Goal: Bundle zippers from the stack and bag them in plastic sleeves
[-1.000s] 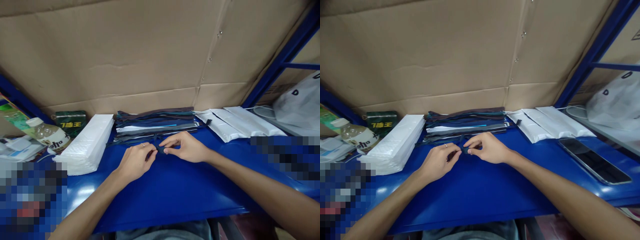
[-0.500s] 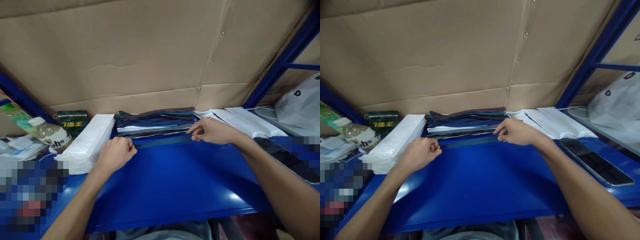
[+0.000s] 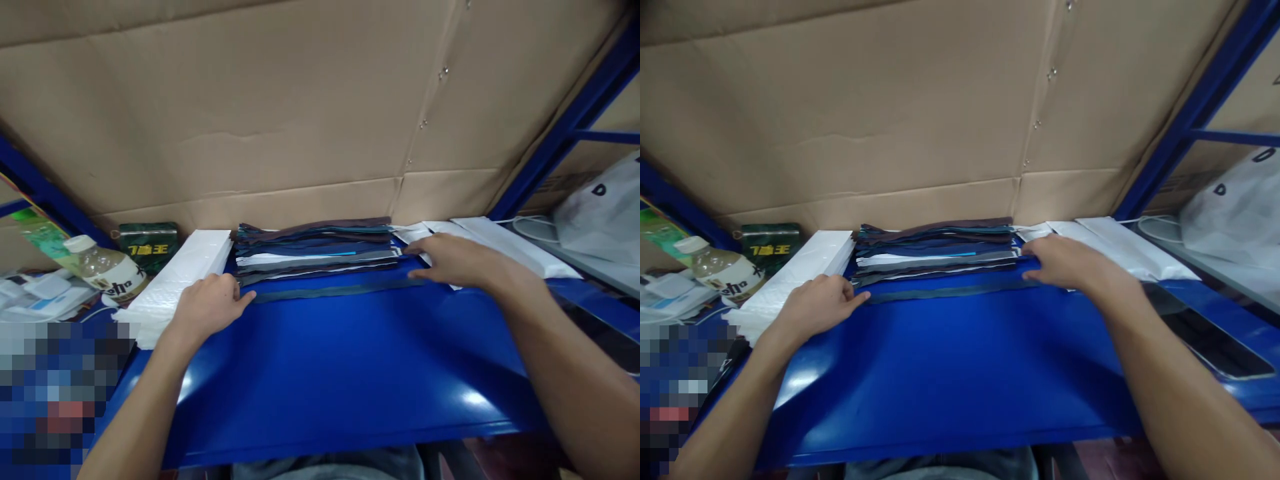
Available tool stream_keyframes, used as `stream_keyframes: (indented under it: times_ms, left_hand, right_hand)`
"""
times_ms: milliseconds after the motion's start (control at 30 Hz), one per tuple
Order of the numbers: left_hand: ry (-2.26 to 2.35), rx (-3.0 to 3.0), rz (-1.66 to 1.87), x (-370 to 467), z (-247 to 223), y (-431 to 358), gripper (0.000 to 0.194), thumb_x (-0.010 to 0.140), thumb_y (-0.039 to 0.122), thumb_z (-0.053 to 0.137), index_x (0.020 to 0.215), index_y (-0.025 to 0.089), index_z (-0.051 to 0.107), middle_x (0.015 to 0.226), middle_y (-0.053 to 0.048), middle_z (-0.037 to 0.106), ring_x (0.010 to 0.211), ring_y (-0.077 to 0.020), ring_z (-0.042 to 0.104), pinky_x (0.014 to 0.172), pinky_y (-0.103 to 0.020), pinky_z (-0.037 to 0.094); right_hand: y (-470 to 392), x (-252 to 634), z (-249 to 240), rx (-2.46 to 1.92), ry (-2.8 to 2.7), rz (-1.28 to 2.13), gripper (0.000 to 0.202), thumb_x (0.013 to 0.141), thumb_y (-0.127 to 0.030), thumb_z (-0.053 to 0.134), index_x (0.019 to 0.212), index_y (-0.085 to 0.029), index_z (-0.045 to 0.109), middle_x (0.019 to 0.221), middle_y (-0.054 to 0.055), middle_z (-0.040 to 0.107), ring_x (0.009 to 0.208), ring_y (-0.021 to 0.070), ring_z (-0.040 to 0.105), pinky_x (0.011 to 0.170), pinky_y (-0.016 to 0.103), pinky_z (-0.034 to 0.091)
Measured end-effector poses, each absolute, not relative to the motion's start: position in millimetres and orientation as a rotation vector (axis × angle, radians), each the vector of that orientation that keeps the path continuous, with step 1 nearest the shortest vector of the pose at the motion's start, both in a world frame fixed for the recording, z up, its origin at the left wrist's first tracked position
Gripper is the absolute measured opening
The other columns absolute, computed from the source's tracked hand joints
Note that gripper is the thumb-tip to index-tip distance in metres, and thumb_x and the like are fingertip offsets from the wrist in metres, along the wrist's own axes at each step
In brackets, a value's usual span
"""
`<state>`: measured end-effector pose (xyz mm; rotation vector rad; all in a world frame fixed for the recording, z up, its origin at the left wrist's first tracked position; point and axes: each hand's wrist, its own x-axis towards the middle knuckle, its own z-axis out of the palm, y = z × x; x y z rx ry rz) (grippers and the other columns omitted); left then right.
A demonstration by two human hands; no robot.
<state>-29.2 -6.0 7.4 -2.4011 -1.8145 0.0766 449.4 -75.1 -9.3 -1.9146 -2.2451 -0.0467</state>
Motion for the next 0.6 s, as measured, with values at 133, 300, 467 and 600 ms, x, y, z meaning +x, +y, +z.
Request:
stream_keyframes:
  times_ms: [133, 300, 467, 600]
  left_hand:
    - [-1.766, -2.319, -0.110, -28.6, -1.9, 4.3, 0.038, 0.104, 0.045, 0.045, 0.117, 0.024, 0.074, 0.108, -0.014, 0.076, 0.097, -0.0349, 0.074, 0.082, -0.043, 0.056]
    - [-1.705, -2.317, -0.067, -29.6, -14.2, 12.2, 0.038, 0.104, 0.031, 0.045, 0.132, 0.017, 0.067, 0.124, -0.019, 0.072, 0.106, -0.0341, 0.073, 0.091, -0.042, 0.056]
    - [-1.774, -2.325, -0.085, -32.0, -17.1, 14.3, 0.033, 0.102, 0.033, 0.053, 0.129, 0.017, 0.062, 0.115, -0.017, 0.076, 0.106, -0.0331, 0.074, 0.092, -0.041, 0.055]
    - [-1.837, -2.335, -0.095, -32.6, -17.0, 16.5, 0.029, 0.099, 0.031, 0.058, 0.124, 0.020, 0.064, 0.109, -0.014, 0.078, 0.103, -0.0316, 0.075, 0.090, -0.038, 0.056]
  right_hand:
    - [-75.7, 381.3, -16.3, -1.340, -2.489, 0.017, 0.032, 0.100, -0.028, 0.063, 0.128, -0.021, 0.077, 0.129, 0.013, 0.075, 0.122, 0.0311, 0.068, 0.108, 0.048, 0.053]
    - [-85.3, 320.9, -34.4, -1.038, -2.631, 0.028, 0.047, 0.106, -0.017, 0.049, 0.151, -0.018, 0.061, 0.149, 0.011, 0.065, 0.139, 0.0290, 0.058, 0.118, 0.048, 0.048]
    - [-86.3, 312.3, -44.1, -0.977, -2.672, 0.046, 0.049, 0.106, -0.015, 0.047, 0.153, -0.017, 0.059, 0.152, 0.010, 0.064, 0.142, 0.0264, 0.056, 0.119, 0.045, 0.049]
    - [-87.0, 312.3, -40.2, -0.934, -2.628, 0.112, 0.043, 0.108, -0.023, 0.052, 0.149, -0.017, 0.064, 0.147, 0.011, 0.067, 0.139, 0.0277, 0.059, 0.116, 0.045, 0.051]
